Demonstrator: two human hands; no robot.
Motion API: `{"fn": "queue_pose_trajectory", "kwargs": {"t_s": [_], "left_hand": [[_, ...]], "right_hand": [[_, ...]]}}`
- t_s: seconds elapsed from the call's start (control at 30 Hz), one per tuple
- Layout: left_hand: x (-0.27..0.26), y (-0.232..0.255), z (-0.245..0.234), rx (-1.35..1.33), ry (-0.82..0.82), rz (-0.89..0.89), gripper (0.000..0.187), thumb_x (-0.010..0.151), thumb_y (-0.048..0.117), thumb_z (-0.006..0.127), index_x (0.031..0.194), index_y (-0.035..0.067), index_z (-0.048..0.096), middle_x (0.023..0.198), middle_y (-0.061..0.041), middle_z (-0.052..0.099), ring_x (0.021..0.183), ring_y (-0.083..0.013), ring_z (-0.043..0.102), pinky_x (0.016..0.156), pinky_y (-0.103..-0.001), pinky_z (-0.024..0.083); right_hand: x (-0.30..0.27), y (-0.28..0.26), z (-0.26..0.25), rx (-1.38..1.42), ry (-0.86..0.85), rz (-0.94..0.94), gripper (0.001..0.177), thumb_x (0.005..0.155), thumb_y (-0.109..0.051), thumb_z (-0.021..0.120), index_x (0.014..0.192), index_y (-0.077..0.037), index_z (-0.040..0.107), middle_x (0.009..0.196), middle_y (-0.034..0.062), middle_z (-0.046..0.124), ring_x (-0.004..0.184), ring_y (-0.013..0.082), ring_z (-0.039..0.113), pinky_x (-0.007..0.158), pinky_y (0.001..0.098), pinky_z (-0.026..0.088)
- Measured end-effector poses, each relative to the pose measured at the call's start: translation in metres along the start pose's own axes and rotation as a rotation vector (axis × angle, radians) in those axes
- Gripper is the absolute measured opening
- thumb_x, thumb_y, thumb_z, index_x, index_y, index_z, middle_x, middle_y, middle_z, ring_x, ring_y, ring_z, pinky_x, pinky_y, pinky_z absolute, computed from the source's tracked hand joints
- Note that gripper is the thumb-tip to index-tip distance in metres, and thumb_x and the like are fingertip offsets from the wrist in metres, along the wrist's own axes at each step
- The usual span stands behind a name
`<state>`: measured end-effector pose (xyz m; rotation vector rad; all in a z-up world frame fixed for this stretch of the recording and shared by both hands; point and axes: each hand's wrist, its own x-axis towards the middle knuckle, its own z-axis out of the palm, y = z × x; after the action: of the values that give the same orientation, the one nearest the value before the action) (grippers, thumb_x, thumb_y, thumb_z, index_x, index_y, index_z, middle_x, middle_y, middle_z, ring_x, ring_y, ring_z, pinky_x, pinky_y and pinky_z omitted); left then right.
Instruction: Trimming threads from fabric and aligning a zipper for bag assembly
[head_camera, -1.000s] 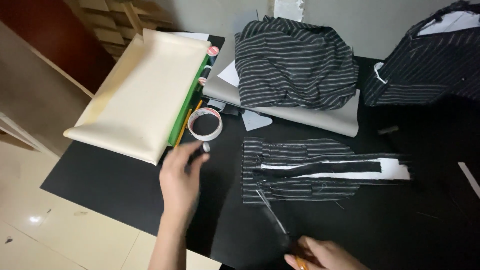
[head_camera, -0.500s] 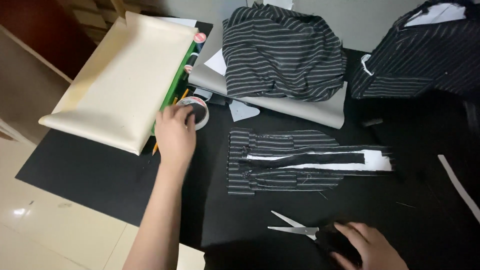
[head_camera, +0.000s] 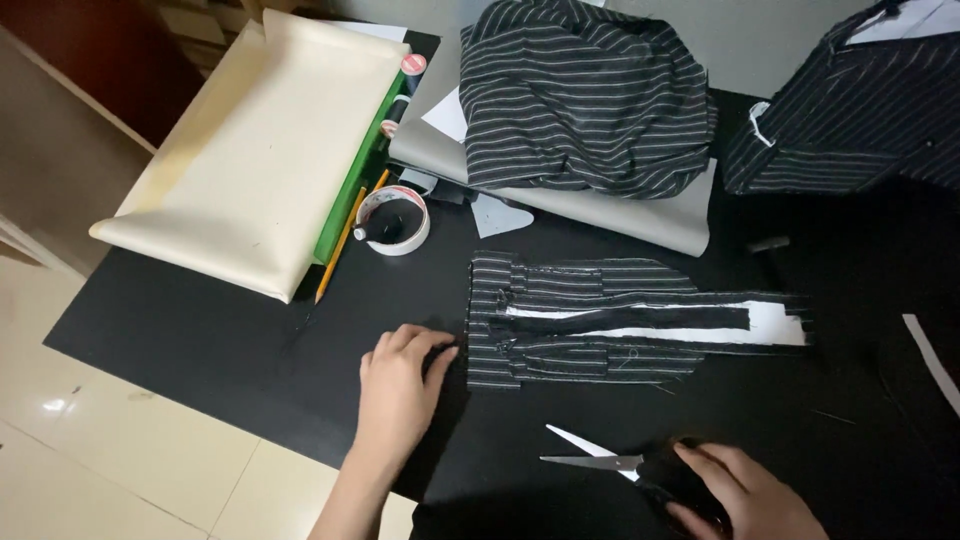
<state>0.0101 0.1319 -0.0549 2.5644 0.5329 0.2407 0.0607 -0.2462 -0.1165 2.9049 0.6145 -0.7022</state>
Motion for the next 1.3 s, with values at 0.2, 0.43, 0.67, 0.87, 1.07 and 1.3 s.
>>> {"fn": "queue_pose_trajectory", "kwargs": {"t_s": [0.2,0.43,0.67,0.87,1.07,1.3], "left_hand": [[0.003,-0.008,0.009,-0.060,0.031,0.069,0.013,0.080,0.028,0.069,0.092,0.024,0.071,0.092,0.006,0.063,0.089,-0.0202,0.057,0.076,-0.041,0.040],[0.002,0.006,-0.007,-0.213,-0.051,-0.055,0.005,0.084,0.023,0.064,0.085,0.019,0.067,0.101,0.005,0.062,0.094,-0.0213,0.056,0.079,-0.043,0.042],[-0.009,0.070,-0.093,-0.780,-0.287,-0.072,0.008,0.081,0.018,0.071,0.077,0.011,0.072,0.074,0.004,0.071,0.069,-0.0051,0.060,0.069,-0.020,0.049],[-0.001,0.091,-0.102,-0.589,-0.175,0.062,0.005,0.081,0.019,0.069,0.082,0.015,0.072,0.080,0.006,0.072,0.065,-0.0047,0.059,0.063,-0.020,0.047],[0.015,0.064,-0.107,-0.171,0.051,-0.093,0.015,0.086,0.026,0.063,0.089,0.013,0.070,0.085,0.001,0.073,0.075,-0.0128,0.069,0.069,-0.028,0.050],[0.015,0.039,-0.101,-0.153,0.081,-0.255,0.012,0.089,0.024,0.064,0.089,0.014,0.071,0.073,-0.001,0.068,0.066,-0.0130,0.059,0.065,-0.027,0.044]], "right_hand": [[0.003,-0.003,-0.017,-0.006,-0.200,0.048,0.075,0.075,-0.062,0.069,0.138,-0.047,0.031,0.140,-0.0190,0.035,0.130,-0.0001,0.040,0.104,0.0205,0.044],[0.012,-0.004,-0.031,-0.156,-0.367,0.036,0.073,0.082,-0.065,0.063,0.140,-0.046,0.023,0.146,-0.0144,0.026,0.134,0.0039,0.034,0.113,0.0280,0.037],[-0.026,-0.039,-0.115,0.189,-0.207,0.016,0.054,0.073,-0.061,0.068,0.121,-0.051,0.045,0.123,-0.0197,0.046,0.114,-0.0012,0.051,0.098,0.0228,0.045],[-0.021,-0.093,-0.186,0.560,0.760,-0.551,0.016,0.079,-0.014,0.065,0.094,-0.011,0.070,0.092,0.0016,0.069,0.088,0.0153,0.066,0.080,0.0267,0.050],[0.027,-0.026,-0.127,0.456,0.754,-0.240,0.015,0.082,-0.012,0.065,0.096,-0.009,0.069,0.095,0.0046,0.069,0.083,0.0182,0.065,0.077,0.0287,0.050],[0.015,0.007,-0.085,0.427,0.602,0.021,0.027,0.074,-0.025,0.073,0.100,-0.021,0.071,0.104,0.0017,0.069,0.103,0.0186,0.061,0.089,0.0332,0.049]]}}
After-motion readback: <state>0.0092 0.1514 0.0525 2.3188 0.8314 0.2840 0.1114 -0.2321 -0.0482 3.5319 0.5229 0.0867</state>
